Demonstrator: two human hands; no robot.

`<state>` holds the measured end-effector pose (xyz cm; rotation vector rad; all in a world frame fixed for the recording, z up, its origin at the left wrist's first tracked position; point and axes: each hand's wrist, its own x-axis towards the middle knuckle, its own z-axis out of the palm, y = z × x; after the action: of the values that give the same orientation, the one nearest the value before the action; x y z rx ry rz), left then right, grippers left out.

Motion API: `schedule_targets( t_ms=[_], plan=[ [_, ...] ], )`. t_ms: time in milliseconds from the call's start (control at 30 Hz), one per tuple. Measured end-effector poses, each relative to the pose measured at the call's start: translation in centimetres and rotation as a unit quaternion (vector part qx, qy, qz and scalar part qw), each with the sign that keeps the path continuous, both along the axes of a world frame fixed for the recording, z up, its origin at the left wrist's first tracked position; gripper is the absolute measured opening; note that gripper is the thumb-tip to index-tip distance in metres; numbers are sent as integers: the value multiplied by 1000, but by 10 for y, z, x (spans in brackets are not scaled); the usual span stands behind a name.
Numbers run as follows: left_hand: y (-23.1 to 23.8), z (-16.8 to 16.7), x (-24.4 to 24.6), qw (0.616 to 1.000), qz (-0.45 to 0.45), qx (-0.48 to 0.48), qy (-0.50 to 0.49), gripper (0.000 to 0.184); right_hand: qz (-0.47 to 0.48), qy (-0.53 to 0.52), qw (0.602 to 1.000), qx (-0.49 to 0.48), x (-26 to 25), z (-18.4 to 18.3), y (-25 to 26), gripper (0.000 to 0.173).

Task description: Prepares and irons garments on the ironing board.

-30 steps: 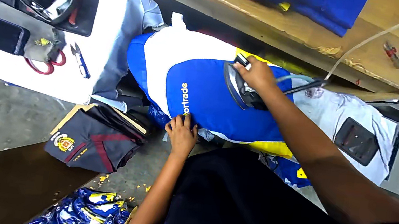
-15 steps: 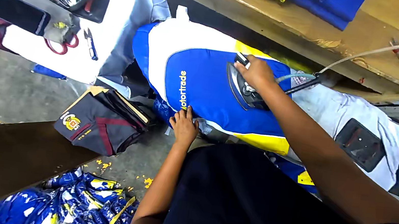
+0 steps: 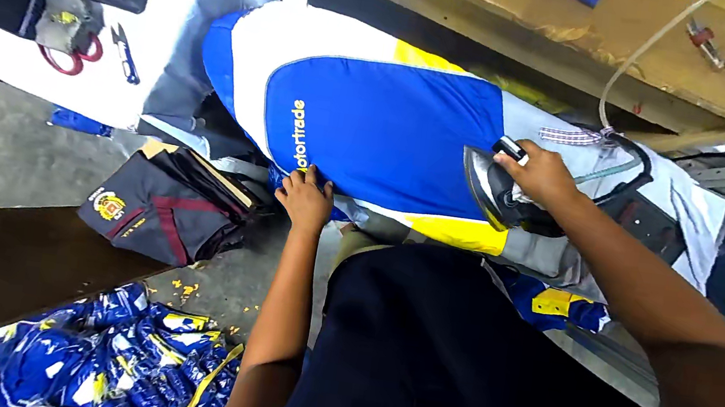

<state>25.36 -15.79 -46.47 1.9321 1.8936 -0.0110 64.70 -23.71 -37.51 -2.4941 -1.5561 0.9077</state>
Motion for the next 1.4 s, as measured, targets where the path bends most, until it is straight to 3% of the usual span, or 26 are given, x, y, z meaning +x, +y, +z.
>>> schedule_targets(
  t_ms=[233, 467, 600, 700, 933, 1100, 1167, 1267, 1400],
  plan=[
    [-5, -3, 17, 999, 39, 14, -4, 60, -14, 22, 999, 39, 52, 20, 1, 55],
    [-11, -11, 24, 997, 69, 39, -15, 58, -47, -14, 996, 67, 113, 56, -57, 57],
    [-9, -15, 20, 994, 91, 43, -40, 58, -54, -50, 996, 44, 153, 49, -104, 62],
    [-2, -13, 8, 984, 122, 48, -122, 49, -69, -79, 994, 44, 179, 36, -138, 67],
    [34, -7, -37, 916, 277, 65, -281, 47, -131, -141, 981, 12, 226, -1, -177, 69],
    [60, -17, -54, 889, 346, 49, -297, 47, -76, -182, 980, 6, 232, -9, -180, 72],
    [67, -21, -53, 885, 344, 49, -310, 49, -133, -133, 980, -70, 214, 15, -161, 70],
    [74, -29, -50, 884, 328, 55, -329, 46, -110, -172, 979, -11, 213, 5, -151, 64],
    [79, -35, -47, 875, 341, 81, -335, 37, -52, -123, 986, 95, 138, 3, -84, 46]
  ],
)
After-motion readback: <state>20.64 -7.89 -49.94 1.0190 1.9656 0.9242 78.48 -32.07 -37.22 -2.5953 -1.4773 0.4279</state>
